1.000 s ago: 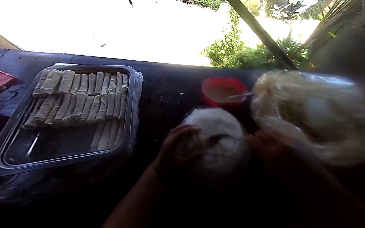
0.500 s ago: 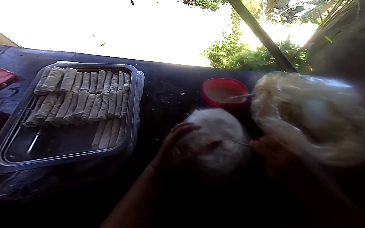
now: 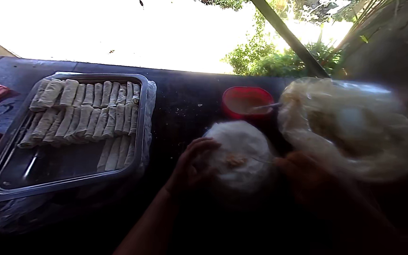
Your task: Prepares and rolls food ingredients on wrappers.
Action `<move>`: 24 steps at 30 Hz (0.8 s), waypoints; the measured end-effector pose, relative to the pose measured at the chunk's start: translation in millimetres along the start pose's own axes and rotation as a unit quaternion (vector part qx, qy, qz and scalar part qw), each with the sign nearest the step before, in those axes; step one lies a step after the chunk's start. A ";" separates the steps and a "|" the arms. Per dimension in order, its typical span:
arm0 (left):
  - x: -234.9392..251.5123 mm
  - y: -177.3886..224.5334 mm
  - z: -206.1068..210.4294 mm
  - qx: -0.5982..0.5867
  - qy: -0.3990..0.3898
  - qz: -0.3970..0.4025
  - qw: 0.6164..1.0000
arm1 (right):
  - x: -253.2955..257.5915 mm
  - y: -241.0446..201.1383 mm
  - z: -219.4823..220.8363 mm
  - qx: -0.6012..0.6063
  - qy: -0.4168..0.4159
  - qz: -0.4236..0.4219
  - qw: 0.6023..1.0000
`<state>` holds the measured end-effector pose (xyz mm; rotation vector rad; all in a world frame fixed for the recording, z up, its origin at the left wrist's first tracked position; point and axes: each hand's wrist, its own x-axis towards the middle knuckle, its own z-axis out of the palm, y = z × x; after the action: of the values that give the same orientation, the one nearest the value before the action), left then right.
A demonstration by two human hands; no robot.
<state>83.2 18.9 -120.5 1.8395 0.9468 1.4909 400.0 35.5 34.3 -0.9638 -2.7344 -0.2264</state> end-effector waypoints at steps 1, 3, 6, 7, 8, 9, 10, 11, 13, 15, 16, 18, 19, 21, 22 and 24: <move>-0.1 -0.2 0.1 0.006 -0.001 -0.001 1.000 | 0.3 -2.3 5.7 0.005 -0.009 -0.012 1.000; 0.5 0.3 1.0 0.019 -0.001 -0.003 1.000 | -2.1 -3.2 11.9 -0.001 -0.021 -0.017 1.000; -0.3 -0.9 1.5 0.029 -0.003 -0.004 1.000 | -8.4 2.9 1.6 -0.022 -0.030 0.012 0.999; -0.4 -1.2 1.2 0.028 -0.004 -0.004 1.000 | -9.5 5.2 -3.2 -0.027 -0.032 0.022 0.999; -0.3 -1.7 0.9 0.028 -0.003 -0.004 1.000 | -9.4 7.0 -6.8 -0.030 -0.028 0.028 0.999; -0.3 -2.0 0.6 0.029 -0.003 -0.005 1.000 | -7.9 7.6 -8.5 -0.031 -0.021 0.031 0.999; -0.7 -2.3 0.4 0.029 -0.003 -0.007 1.000 | -5.5 7.0 -7.5 -0.030 -0.015 0.031 0.999; -1.0 -2.2 0.3 0.027 -0.003 -0.009 1.000 | -2.7 5.8 -3.6 -0.026 -0.013 0.029 0.999; -0.5 -0.9 0.8 0.020 -0.005 -0.010 1.000 | 1.6 4.1 8.9 -0.011 -0.013 0.012 1.000; 0.4 -0.3 1.2 0.022 -0.003 -0.010 1.000 | 1.7 4.1 13.9 -0.006 -0.021 0.003 1.000; 0.2 -0.3 1.2 0.023 -0.003 -0.010 1.000 | 0.2 5.0 11.6 -0.010 -0.024 0.007 1.000; -1.3 0.7 1.1 0.024 -0.001 -0.013 1.000 | -3.8 8.6 2.8 -0.026 -0.028 0.024 0.999; -1.4 0.4 1.1 0.026 -0.001 -0.013 1.000 | -5.6 11.4 -1.4 -0.033 -0.026 0.031 0.999; -0.5 -0.9 0.9 0.026 -0.001 -0.010 1.000 | -6.9 15.7 -7.8 -0.041 -0.019 0.038 0.998; 0.1 -1.1 1.0 0.025 0.000 -0.009 1.000 | -6.2 16.6 -8.8 -0.039 -0.012 0.038 0.998; 0.5 0.1 1.4 0.021 -0.002 -0.012 1.000 | -2.5 14.8 -5.1 -0.024 -0.001 0.031 0.999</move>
<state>84.6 19.2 -120.4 1.8527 1.0021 1.4635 412.1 44.4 39.5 -1.0602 -2.7071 -0.2815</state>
